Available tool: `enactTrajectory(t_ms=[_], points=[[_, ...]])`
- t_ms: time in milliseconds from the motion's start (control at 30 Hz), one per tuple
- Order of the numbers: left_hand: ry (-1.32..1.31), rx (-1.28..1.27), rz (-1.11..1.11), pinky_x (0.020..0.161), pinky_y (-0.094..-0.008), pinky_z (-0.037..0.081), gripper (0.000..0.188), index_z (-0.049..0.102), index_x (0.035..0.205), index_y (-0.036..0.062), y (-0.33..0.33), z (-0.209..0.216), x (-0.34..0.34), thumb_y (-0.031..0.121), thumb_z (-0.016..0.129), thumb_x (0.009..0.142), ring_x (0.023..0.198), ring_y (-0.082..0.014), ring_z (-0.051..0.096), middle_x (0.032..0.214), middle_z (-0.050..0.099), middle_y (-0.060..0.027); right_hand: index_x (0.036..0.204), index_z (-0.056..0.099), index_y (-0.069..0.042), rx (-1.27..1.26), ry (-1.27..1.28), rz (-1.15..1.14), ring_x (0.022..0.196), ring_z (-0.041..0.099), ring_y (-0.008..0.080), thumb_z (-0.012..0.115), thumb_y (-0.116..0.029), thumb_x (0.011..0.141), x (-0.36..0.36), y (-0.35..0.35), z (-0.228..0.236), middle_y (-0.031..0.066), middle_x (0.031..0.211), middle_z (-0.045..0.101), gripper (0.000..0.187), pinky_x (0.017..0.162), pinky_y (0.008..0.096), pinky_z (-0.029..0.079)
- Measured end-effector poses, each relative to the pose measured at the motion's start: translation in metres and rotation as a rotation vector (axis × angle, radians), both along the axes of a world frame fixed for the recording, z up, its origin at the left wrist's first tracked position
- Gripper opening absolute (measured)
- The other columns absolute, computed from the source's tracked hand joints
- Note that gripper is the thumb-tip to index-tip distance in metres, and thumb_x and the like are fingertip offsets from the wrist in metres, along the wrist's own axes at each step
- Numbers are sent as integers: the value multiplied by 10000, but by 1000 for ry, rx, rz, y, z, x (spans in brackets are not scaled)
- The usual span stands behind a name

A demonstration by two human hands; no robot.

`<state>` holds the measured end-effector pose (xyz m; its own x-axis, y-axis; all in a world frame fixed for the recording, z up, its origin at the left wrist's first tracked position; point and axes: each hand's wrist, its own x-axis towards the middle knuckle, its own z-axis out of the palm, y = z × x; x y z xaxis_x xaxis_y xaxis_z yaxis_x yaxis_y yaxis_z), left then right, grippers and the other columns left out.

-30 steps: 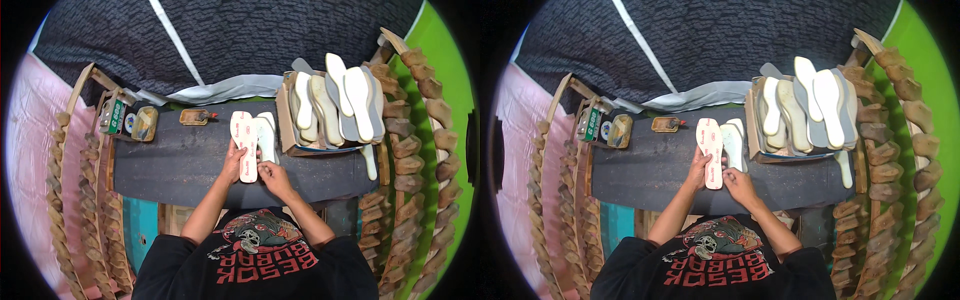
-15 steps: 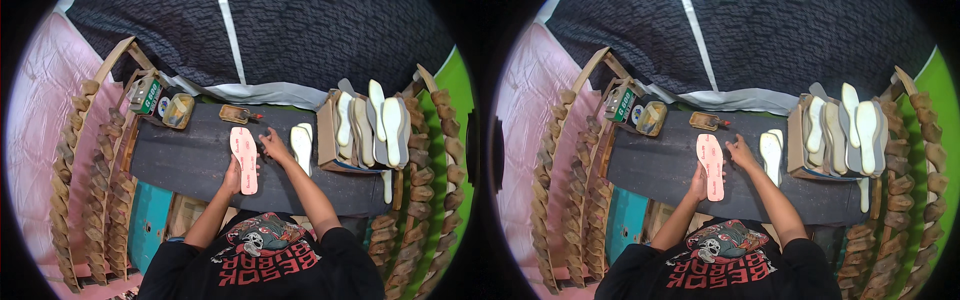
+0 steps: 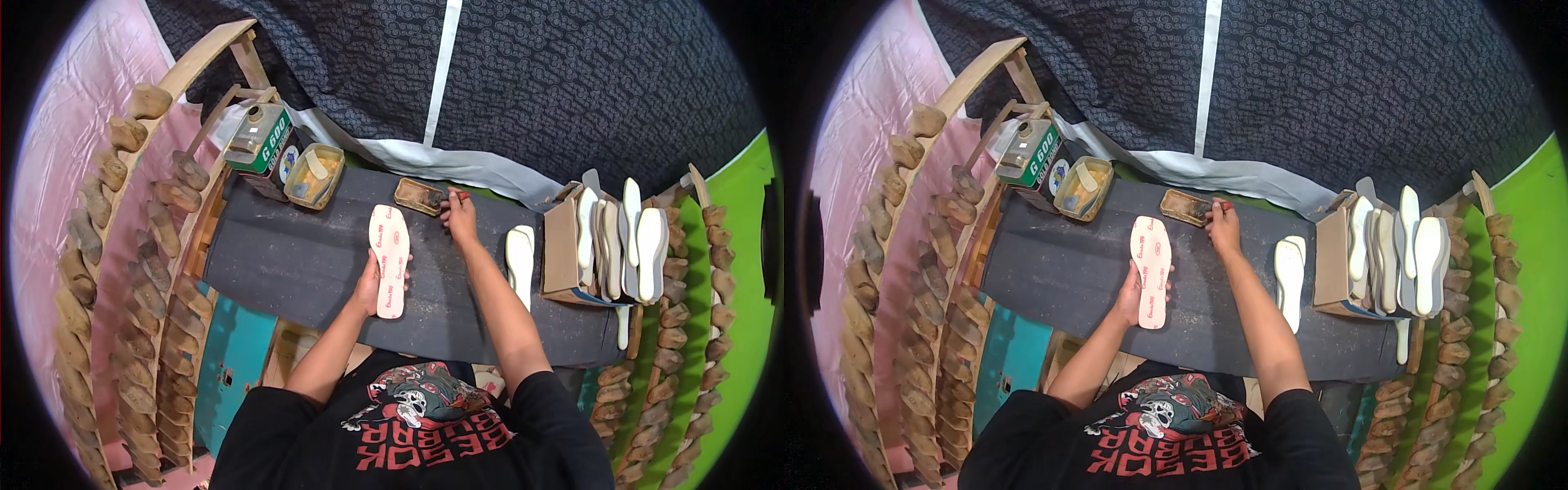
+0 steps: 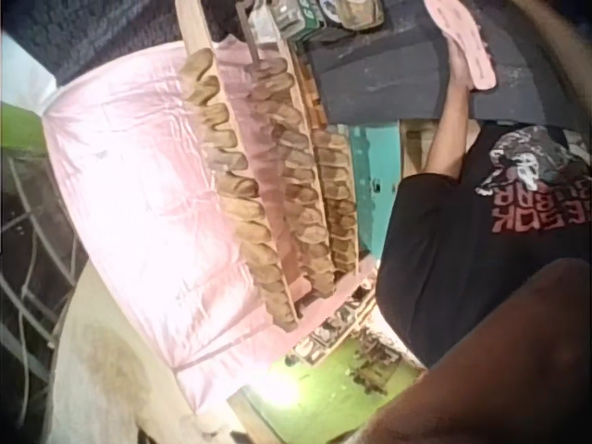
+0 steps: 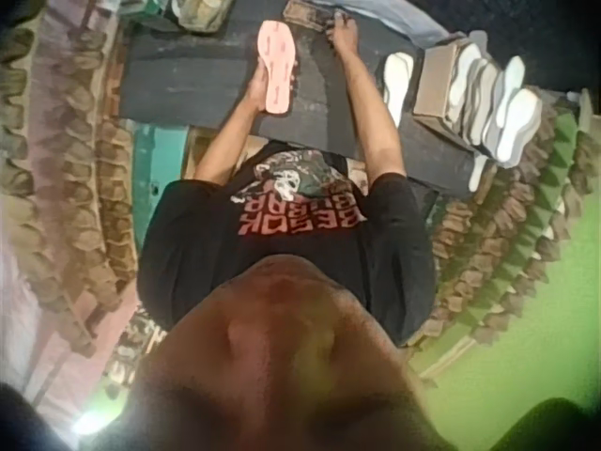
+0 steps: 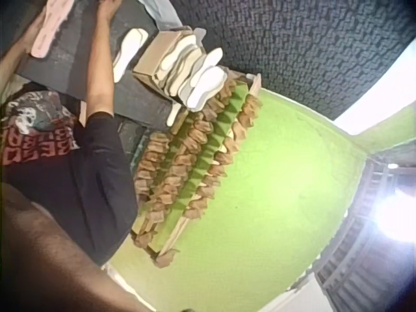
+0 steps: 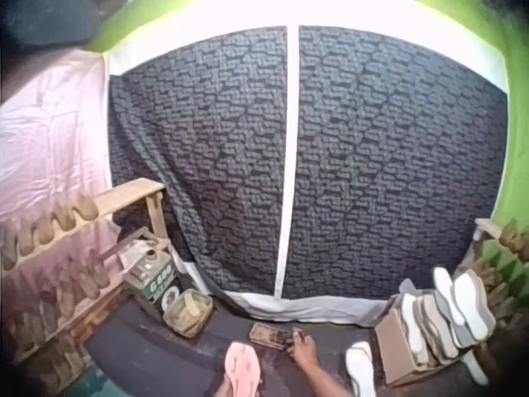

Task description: Applying adhesive to shoe insoles using a brush at a manufacturing workstation.

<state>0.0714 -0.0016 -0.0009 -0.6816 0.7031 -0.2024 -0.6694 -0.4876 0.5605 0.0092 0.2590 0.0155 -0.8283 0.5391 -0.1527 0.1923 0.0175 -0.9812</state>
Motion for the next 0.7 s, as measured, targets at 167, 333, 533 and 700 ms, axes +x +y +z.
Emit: enactTrajectory(t_ms=[167,333,533,700], points=[[4,7,-29,754,-362,604,735,477,1497,127,-9,0,-19,671,253,1057,942,-182,668,1309,645,-82,1273,634,-27,281,229,34,867,682,196,541,-259,1073,7,-17,42,128,1065,719,321,810,334,537],[8,80,-49,762,-367,597,723,485,1489,128,9,9,-33,666,266,1059,943,-186,665,1302,646,-90,1270,623,-19,427,310,36,1035,671,229,555,-215,1064,29,-13,31,158,1125,706,292,909,346,507],[7,113,-92,769,-382,593,693,480,1499,138,11,13,-39,644,290,1066,951,-202,660,1303,646,-103,1274,623,-21,450,194,24,927,689,212,543,-188,1070,39,-19,29,133,1040,722,275,843,345,537],[22,109,-126,776,-382,601,698,482,1499,138,19,15,-41,649,298,1062,961,-196,665,1317,642,-101,1271,629,-25,220,214,-30,825,679,129,552,-175,1069,43,-10,31,97,974,728,264,733,297,553]])
